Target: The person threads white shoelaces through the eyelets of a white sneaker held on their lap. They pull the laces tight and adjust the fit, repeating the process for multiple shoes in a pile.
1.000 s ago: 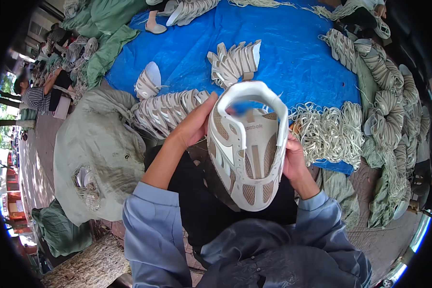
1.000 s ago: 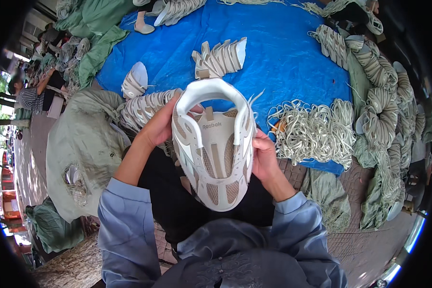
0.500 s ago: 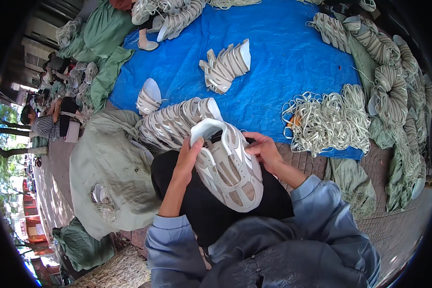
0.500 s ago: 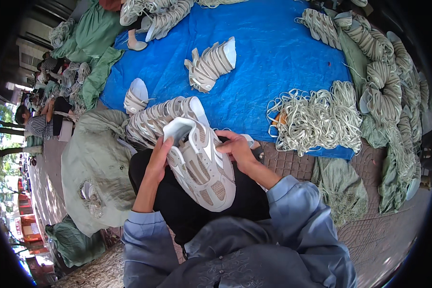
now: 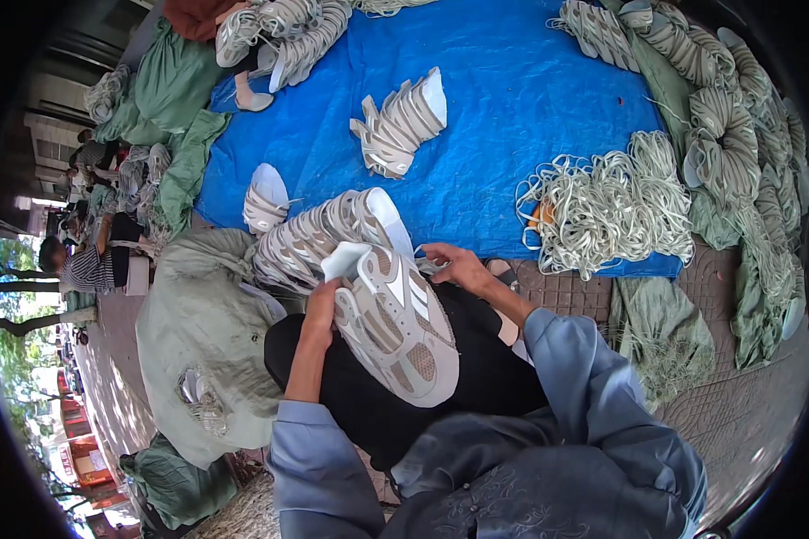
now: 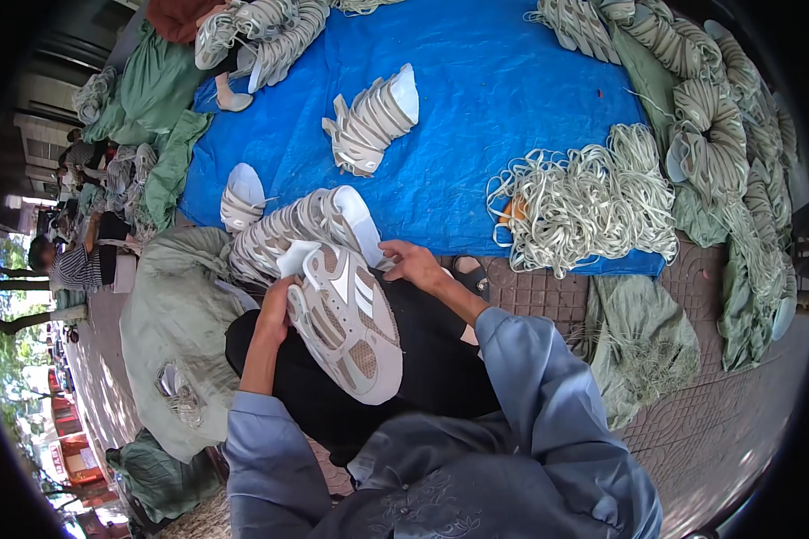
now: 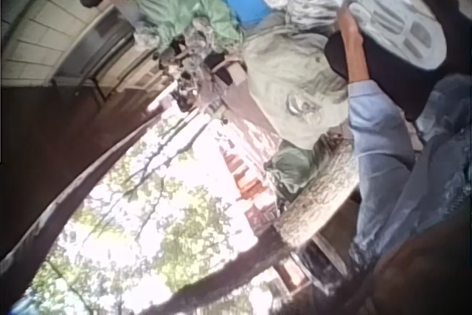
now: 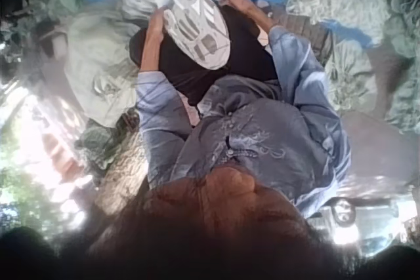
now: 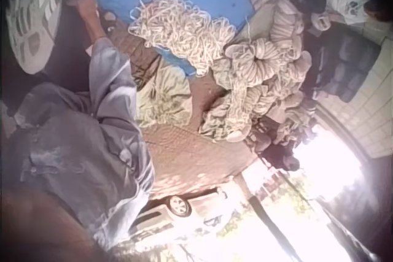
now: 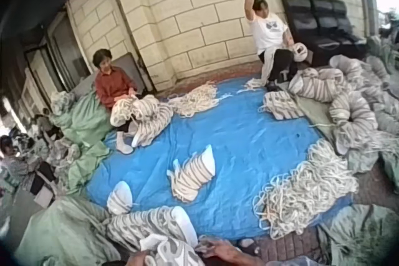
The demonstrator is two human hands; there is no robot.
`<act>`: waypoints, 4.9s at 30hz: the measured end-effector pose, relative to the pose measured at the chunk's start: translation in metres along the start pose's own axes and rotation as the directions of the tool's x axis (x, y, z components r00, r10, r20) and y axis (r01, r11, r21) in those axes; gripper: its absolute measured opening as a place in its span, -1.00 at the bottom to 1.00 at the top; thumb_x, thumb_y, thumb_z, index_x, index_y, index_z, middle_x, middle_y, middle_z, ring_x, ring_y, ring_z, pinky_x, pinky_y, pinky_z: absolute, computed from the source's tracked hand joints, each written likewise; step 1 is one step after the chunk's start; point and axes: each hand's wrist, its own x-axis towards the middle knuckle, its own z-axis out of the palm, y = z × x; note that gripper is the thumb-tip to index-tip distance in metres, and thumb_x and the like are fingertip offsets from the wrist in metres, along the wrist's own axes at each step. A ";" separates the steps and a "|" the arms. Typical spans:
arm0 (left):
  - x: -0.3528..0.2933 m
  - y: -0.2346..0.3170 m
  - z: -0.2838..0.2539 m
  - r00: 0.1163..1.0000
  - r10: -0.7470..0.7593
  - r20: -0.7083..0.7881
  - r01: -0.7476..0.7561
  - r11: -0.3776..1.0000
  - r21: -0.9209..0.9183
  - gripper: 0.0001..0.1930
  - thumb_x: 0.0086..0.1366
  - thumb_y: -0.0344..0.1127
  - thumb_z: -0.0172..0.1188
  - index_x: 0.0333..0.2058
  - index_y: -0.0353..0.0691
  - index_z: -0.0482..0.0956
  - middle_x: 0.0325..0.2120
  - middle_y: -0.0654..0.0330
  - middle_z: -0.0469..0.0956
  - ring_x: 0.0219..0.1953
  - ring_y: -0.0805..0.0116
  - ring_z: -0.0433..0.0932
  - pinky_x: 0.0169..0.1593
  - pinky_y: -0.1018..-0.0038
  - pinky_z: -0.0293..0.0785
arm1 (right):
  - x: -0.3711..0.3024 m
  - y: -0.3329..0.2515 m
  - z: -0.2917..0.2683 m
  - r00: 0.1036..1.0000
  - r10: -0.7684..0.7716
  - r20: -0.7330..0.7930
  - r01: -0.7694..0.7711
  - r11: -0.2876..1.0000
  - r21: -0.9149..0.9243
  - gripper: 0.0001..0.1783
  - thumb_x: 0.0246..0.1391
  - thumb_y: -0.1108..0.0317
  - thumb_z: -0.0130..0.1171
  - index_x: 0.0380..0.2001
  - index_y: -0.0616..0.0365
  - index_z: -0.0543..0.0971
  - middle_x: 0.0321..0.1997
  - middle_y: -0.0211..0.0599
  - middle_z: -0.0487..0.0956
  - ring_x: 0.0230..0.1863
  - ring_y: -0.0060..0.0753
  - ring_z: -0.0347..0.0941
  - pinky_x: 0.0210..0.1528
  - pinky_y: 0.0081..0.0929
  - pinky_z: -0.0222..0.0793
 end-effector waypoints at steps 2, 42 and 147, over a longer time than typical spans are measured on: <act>0.000 -0.001 0.001 0.995 -0.095 0.026 0.094 0.995 0.019 -0.65 0.08 -0.14 -0.03 -0.24 -0.27 0.44 -0.56 0.27 0.41 -0.60 0.48 0.35 -0.60 0.54 0.23 | 0.006 0.015 0.012 0.990 -0.106 0.093 0.102 0.994 0.046 -0.65 -0.18 0.37 0.13 -0.21 0.13 0.51 -0.25 -0.21 0.54 -0.22 -0.31 0.46 -0.10 -0.52 0.31; 0.007 0.050 0.023 0.933 0.198 0.299 -0.354 0.371 0.859 -0.77 -0.05 -0.52 0.02 -0.33 -0.45 0.42 -0.51 -0.24 0.45 -0.34 -0.17 0.43 -0.25 0.13 0.34 | 0.032 0.173 -0.198 0.928 -0.042 -0.371 -0.321 0.418 -0.850 -0.86 -0.22 0.46 0.02 -0.49 0.21 0.48 -0.36 -0.12 0.49 -0.30 -0.08 0.44 -0.33 -0.23 0.38; -0.141 -0.101 0.067 0.249 0.833 0.494 -0.734 -0.170 0.658 -0.61 -0.04 -0.34 0.05 -0.16 -0.29 0.41 -0.10 0.06 0.36 0.06 0.15 0.26 -0.01 0.26 0.28 | -0.077 -0.106 0.020 0.681 -0.442 0.584 0.729 0.329 -0.600 -0.86 -0.43 0.49 0.14 -0.64 0.10 0.43 -0.58 -0.36 0.35 -0.52 -0.33 0.37 -0.58 -0.41 0.31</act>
